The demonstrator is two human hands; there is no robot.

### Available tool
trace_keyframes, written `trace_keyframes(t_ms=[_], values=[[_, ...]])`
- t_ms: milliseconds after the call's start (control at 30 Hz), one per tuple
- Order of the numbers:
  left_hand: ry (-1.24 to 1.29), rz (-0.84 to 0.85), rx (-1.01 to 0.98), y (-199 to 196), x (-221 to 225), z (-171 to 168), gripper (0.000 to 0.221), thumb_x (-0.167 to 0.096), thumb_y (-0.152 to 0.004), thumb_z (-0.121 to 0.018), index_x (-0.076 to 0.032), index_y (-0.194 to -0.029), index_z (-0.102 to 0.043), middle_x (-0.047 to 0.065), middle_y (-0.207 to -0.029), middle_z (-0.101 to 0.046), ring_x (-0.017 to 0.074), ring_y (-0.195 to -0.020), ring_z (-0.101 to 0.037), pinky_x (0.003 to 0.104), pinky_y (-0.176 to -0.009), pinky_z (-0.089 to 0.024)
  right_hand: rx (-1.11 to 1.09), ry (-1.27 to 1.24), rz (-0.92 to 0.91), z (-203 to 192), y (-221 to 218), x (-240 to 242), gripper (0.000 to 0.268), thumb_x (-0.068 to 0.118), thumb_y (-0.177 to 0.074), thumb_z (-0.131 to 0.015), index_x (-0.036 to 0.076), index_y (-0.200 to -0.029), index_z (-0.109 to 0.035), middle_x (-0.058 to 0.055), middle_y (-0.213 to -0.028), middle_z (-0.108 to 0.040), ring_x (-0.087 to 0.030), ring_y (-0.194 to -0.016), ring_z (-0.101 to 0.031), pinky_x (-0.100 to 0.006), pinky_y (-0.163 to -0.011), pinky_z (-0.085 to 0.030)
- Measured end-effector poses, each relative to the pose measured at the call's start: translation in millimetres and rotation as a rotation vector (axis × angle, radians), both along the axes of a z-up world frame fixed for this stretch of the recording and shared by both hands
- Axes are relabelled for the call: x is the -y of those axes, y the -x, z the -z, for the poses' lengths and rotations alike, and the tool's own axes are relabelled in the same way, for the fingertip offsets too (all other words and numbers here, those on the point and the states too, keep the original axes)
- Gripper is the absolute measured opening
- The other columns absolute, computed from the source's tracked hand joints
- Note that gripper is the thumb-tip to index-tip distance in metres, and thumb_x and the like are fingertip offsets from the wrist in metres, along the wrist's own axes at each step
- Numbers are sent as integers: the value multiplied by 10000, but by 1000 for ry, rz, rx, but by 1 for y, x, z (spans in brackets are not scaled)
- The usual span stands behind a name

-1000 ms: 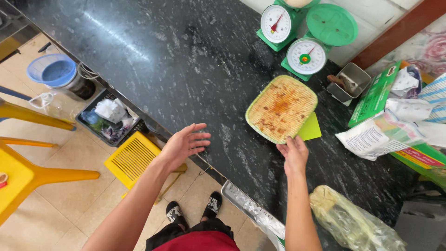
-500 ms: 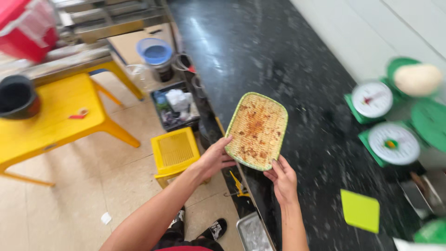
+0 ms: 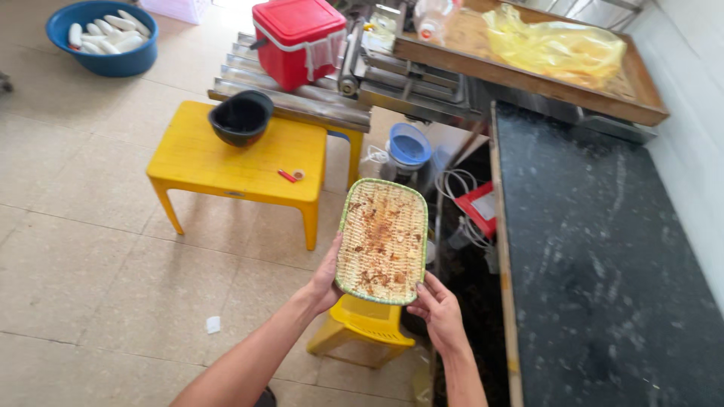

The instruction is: The person holds a wire, moves a small tray into a machine, handles small packets and a syringe, wipes a stainless steel counter with a cloth, and carries a blue bowl and a grater.

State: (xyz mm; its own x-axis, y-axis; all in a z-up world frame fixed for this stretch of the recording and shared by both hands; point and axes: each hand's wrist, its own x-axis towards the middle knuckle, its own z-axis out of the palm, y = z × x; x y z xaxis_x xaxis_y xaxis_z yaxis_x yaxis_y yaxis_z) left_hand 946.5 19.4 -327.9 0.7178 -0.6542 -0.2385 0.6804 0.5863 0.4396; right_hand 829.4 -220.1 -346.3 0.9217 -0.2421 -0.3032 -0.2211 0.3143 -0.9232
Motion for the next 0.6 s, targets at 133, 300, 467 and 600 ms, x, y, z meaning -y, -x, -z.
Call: trace_keyframes(t_ms=[133, 300, 467, 600], values=[[-337, -192, 44, -78, -108, 0, 758, -640, -941, -521, -58, -1423, -576, 55, -1294, -693, 148, -1104, -667, 345, -938, -553, -21, -2, -148, -14, -118, -97, 441, 186, -990, -594, 60, -1412, -595, -19, -1034, -752, -99, -787, -702, -281, -705, -573], [-404, -472, 82, -159, -253, -19, 840, -687, -894, -554, -9, -1389, -584, 58, -1256, -714, 131, -1100, -677, 317, -936, -560, 32, 41, -350, -37, -252, -240, 490, 221, -1013, -577, 69, -1478, -557, -34, -1128, -729, -115, -847, -684, -317, -772, -584], [-397, -763, 38, -226, -363, -24, 868, -699, -884, -558, 19, -1373, -572, 82, -1249, -694, 151, -1095, -680, 339, -922, -574, -48, -4, -513, -48, -358, -366, 527, 259, -1025, -509, 105, -1528, -479, -101, -1209, -696, -204, -899, -715, -340, -802, -575], [-400, -957, -59, -274, -440, -18, 855, -722, -878, -508, -45, -1398, -546, 57, -1282, -684, 127, -1110, -675, 322, -907, -568, -36, -62, -688, -36, -441, -459, 540, 212, -1002, -522, 98, -1522, -434, -145, -1214, -701, -252, -973, -726, -376, -830, -578]])
